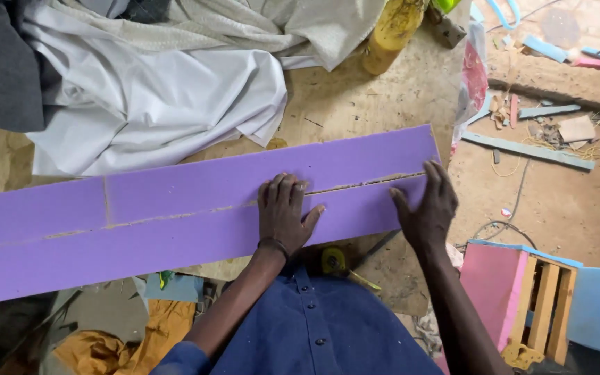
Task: Applying glue to foam strips and pressing them together on a workbench to bond them.
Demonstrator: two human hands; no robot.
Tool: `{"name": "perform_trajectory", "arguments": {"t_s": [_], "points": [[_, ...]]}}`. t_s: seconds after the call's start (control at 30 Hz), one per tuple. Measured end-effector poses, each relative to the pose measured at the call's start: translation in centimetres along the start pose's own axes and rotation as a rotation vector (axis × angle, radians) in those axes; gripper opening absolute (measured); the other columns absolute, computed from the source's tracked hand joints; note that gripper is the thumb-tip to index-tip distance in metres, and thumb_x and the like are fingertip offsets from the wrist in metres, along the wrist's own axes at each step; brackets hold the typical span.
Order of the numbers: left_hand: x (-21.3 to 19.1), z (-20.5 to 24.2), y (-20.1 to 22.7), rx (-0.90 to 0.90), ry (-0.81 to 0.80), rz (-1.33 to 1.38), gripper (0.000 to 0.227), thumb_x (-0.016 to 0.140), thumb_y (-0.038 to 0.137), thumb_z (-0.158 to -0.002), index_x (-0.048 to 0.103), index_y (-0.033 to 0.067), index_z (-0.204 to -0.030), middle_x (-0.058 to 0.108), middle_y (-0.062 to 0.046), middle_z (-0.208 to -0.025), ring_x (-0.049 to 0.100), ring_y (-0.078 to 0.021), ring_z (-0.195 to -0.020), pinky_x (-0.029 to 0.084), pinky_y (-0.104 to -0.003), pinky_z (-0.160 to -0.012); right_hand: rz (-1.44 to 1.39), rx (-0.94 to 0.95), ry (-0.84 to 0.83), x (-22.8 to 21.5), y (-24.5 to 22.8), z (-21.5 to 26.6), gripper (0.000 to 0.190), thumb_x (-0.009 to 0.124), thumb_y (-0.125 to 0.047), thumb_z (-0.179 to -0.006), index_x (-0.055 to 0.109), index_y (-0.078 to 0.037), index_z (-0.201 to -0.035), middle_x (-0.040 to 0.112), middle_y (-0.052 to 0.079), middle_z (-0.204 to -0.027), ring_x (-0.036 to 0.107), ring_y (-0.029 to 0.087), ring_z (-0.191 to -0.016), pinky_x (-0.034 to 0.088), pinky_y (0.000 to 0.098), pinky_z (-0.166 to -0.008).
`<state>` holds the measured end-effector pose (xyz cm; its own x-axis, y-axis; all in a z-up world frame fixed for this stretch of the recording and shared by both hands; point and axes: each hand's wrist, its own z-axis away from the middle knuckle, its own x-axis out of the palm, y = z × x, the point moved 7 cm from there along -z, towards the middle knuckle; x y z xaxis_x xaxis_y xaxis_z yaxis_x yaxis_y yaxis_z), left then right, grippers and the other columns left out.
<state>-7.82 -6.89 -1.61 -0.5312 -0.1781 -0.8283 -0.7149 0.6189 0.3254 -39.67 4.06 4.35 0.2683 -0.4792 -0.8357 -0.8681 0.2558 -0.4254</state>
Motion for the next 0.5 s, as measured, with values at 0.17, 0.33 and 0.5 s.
{"name": "perform_trajectory", "arguments": {"t_s": [0.17,0.33,0.5], "points": [[-0.4,0.1,0.1,-0.027,0.021,0.022,0.059,0.072,0.067,-0.114,0.075,0.0158,-0.142,0.068,-0.01,-0.144,0.064,-0.0371,-0.155,0.045,-0.062,-0.136,-0.133,-0.336,-0.112,6.8,-10.7,1.3,0.061,0.096,-0.044,-0.108,0.077,-0.017,-0.16,0.076,0.014,-0.158,0.07,0.042,-0.156,0.048,0.0601,-0.133],[-1.9,0.1,-0.2,-0.069,0.035,0.03,0.046,0.078,0.051,-0.113,0.075,0.0135,-0.138,0.068,-0.011,-0.143,0.066,-0.0399,-0.153,0.049,-0.062,-0.134,-0.165,-0.484,-0.139,9.5,-13.0,2.3,0.045,0.091,-0.047,-0.114,0.085,-0.019,-0.149,0.075,0.012,-0.151,0.069,0.043,-0.154,0.049,0.0596,-0.131],[-2.8,-0.7,0.9,-0.068,0.019,-0.038,0.035,0.065,0.049,-0.123,0.073,0.0176,-0.137,0.066,-0.007,-0.14,0.064,-0.0349,-0.154,0.048,-0.057,-0.135,-0.143,-0.501,-0.168,9.2,-12.6,2.0,0.038,0.085,-0.051,-0.117,0.089,-0.029,-0.148,0.074,0.01,-0.152,0.068,0.043,-0.157,0.05,0.0583,-0.13]]}}
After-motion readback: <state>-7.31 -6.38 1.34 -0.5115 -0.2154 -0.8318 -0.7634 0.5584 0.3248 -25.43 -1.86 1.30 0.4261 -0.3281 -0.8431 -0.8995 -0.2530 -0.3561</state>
